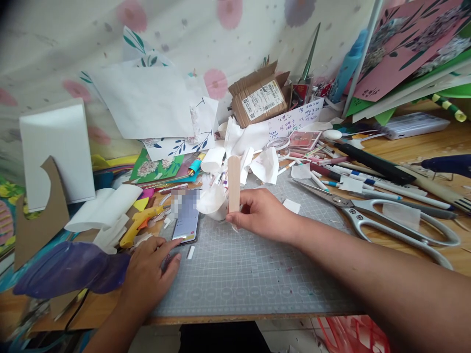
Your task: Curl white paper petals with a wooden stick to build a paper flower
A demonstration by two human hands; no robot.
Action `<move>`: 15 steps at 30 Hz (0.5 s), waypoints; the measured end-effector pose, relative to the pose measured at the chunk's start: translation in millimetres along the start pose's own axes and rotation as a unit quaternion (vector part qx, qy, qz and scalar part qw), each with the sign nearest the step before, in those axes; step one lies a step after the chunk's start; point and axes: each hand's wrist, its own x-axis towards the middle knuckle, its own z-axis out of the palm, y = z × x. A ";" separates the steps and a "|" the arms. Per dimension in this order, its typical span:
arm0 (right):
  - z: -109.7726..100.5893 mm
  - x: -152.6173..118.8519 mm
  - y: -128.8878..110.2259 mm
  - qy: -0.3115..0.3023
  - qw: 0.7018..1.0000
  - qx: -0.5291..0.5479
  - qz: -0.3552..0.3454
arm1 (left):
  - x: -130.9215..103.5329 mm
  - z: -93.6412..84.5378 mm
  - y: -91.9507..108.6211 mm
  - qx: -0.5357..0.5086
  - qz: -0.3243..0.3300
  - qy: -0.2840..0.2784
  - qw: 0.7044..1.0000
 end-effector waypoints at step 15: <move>-6.2 -0.3 -1.0 0.068 0.996 0.053 -0.028 | 93.6 -12.6 111.0 -0.545 -0.118 -0.222 0.800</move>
